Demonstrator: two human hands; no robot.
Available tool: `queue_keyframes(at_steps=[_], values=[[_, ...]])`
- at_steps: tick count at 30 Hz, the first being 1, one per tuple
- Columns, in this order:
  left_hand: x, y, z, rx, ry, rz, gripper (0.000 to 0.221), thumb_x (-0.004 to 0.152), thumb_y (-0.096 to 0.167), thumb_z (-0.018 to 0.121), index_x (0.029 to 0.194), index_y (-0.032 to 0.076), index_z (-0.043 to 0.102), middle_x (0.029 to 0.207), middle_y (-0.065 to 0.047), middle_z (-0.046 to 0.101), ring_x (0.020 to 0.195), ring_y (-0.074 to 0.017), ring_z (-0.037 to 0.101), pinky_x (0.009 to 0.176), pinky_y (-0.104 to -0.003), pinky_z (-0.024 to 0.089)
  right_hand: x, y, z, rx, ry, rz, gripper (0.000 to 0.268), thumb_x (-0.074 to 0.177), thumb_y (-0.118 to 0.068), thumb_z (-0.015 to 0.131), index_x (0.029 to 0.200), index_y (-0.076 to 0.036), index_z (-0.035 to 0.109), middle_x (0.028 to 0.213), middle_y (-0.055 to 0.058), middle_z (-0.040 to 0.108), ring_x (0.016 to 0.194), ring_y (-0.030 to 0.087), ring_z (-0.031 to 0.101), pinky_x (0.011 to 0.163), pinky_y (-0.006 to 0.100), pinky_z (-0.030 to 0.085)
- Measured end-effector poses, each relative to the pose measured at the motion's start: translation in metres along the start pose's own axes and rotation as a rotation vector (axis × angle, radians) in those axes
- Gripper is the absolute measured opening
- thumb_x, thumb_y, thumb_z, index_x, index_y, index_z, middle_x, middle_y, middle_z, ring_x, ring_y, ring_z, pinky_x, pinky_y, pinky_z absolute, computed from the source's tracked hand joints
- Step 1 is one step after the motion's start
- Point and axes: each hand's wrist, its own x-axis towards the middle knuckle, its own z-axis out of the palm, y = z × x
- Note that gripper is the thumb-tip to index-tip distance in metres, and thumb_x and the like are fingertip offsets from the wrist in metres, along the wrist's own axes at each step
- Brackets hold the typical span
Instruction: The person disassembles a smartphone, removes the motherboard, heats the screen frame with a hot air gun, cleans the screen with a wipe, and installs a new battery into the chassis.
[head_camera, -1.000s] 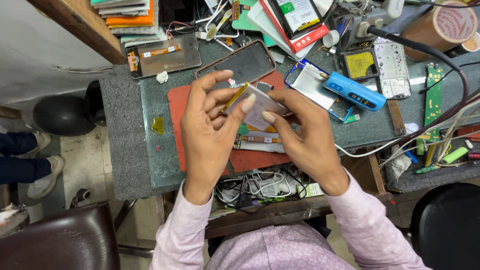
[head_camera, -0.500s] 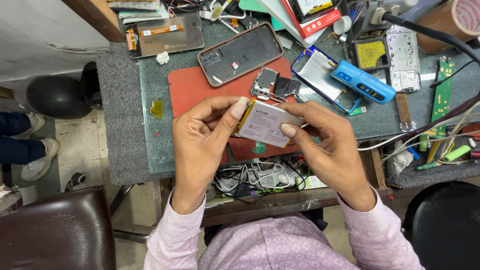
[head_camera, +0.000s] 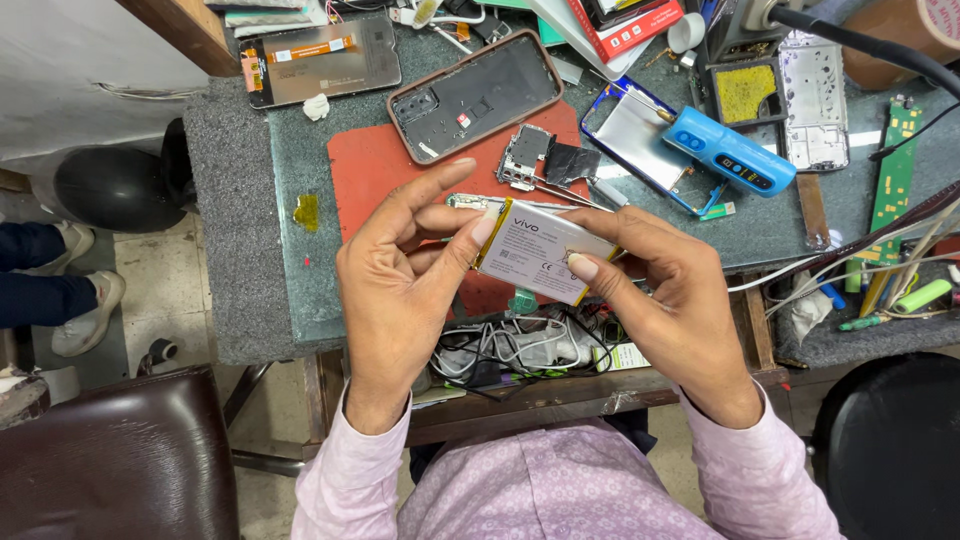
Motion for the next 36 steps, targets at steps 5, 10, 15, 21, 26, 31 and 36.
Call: queue_keyframes(at_steps=[5,10,15,21,26,31,36], values=[[-0.001,0.000,0.000,0.003,-0.005,0.002,0.047,0.096,0.001,0.073,0.141,0.005,0.060,0.103,-0.008,0.079,0.096,-0.0092,0.074,0.080,-0.022,0.064,0.000,0.001,-0.001,-0.013,-0.011,0.003,0.034,0.096,-0.006,0.069,0.129,0.003,0.069,0.097,0.006,0.066,0.090,0.011,0.061,0.078,0.025,0.050],[-0.003,0.001,0.001,0.051,-0.005,-0.003,0.048,0.096,0.000,0.072,0.143,0.006,0.059,0.101,-0.008,0.078,0.095,-0.0089,0.074,0.080,-0.022,0.064,-0.001,0.000,-0.001,-0.111,0.014,-0.033,0.033,0.096,-0.005,0.069,0.128,0.002,0.070,0.092,0.006,0.065,0.085,0.012,0.060,0.074,0.026,0.048],[-0.004,0.003,0.001,0.107,-0.004,-0.005,0.048,0.096,0.000,0.072,0.142,0.007,0.060,0.100,-0.007,0.079,0.094,-0.0085,0.074,0.080,-0.022,0.064,-0.002,0.000,0.000,-0.100,0.004,-0.011,0.034,0.095,-0.005,0.069,0.128,0.001,0.070,0.093,0.007,0.067,0.085,0.012,0.060,0.074,0.026,0.048],[-0.007,0.001,0.003,0.104,-0.009,-0.015,0.047,0.098,0.002,0.071,0.143,0.007,0.060,0.101,-0.006,0.079,0.095,-0.0080,0.074,0.082,-0.021,0.063,-0.003,0.000,0.003,-0.130,-0.002,-0.035,0.033,0.095,-0.006,0.069,0.127,0.000,0.070,0.096,0.008,0.070,0.087,0.014,0.062,0.078,0.027,0.050],[-0.009,-0.009,-0.003,0.031,-0.037,-0.021,0.050,0.098,0.000,0.069,0.146,0.004,0.055,0.101,-0.006,0.076,0.097,-0.0089,0.074,0.084,-0.022,0.062,-0.003,-0.003,0.006,-0.198,-0.028,-0.071,0.048,0.090,-0.007,0.076,0.137,-0.004,0.065,0.112,0.010,0.068,0.097,0.017,0.065,0.080,0.029,0.054],[-0.011,-0.023,-0.012,0.010,-0.003,-0.069,0.050,0.096,-0.004,0.066,0.145,0.003,0.053,0.101,-0.007,0.074,0.095,-0.0096,0.073,0.084,-0.022,0.062,-0.005,-0.002,0.020,-0.372,-0.094,-0.207,0.076,0.074,-0.013,0.089,0.143,-0.007,0.057,0.133,0.017,0.054,0.113,0.026,0.061,0.079,0.032,0.058],[-0.015,-0.034,-0.016,-0.015,0.027,-0.123,0.049,0.096,-0.003,0.068,0.143,0.003,0.056,0.100,-0.009,0.076,0.092,-0.0103,0.074,0.081,-0.024,0.062,0.003,0.004,0.024,-0.544,-0.116,-0.282,0.068,0.073,-0.010,0.087,0.137,-0.007,0.064,0.129,0.015,0.061,0.115,0.030,0.061,0.090,0.038,0.054]])
